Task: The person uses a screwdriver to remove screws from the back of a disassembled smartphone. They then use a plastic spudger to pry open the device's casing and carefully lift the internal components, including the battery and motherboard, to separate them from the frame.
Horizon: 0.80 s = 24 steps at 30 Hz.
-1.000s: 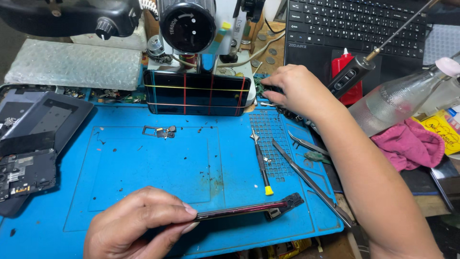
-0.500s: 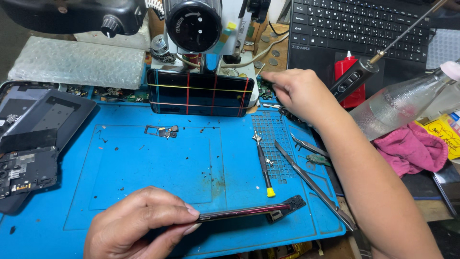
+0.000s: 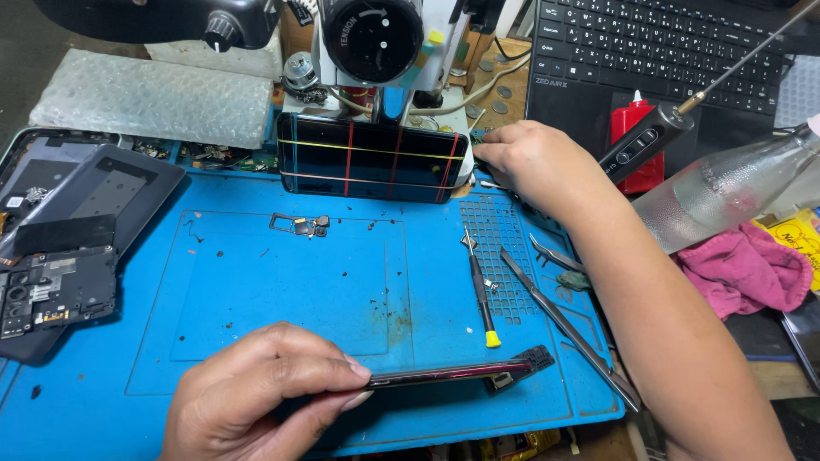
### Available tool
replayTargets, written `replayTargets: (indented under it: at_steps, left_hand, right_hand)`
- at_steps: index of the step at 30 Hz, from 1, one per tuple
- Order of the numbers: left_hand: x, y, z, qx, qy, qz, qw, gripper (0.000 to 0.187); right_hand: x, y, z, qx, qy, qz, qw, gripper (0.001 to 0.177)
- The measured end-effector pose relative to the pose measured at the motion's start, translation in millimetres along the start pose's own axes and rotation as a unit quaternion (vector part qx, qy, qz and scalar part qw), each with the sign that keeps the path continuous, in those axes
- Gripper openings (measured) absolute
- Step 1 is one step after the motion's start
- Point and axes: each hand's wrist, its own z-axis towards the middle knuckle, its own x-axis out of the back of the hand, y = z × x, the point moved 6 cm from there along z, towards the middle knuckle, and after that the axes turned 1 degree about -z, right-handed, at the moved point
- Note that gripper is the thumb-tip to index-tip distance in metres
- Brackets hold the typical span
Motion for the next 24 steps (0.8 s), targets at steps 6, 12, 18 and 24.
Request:
replayTargets:
  at_steps: [6,12,18,24]
  left_hand:
    - [0,3,2,-0.016,0.011,-0.005,1.000,0.023]
    - [-1,2,3,-0.015,0.022,-0.003,1.000,0.024]
    - [0,3,3,-0.022,0.015,0.001,1.000,0.025]
    - [-2,1,2,-0.027,0.019,0.003,0.999,0.025]
  right_hand:
    - [2,20,-5,-0.063,0.066,0.096,0.991,0.025]
    - [1,31,-12,-0.160,0.081,0.194,0.964,0.026]
    - [2,36,-13,-0.216,0.072,0.213,0.950,0.030]
    - [4,36,-14,-0.242,0.078,0.218,0.942,0.029]
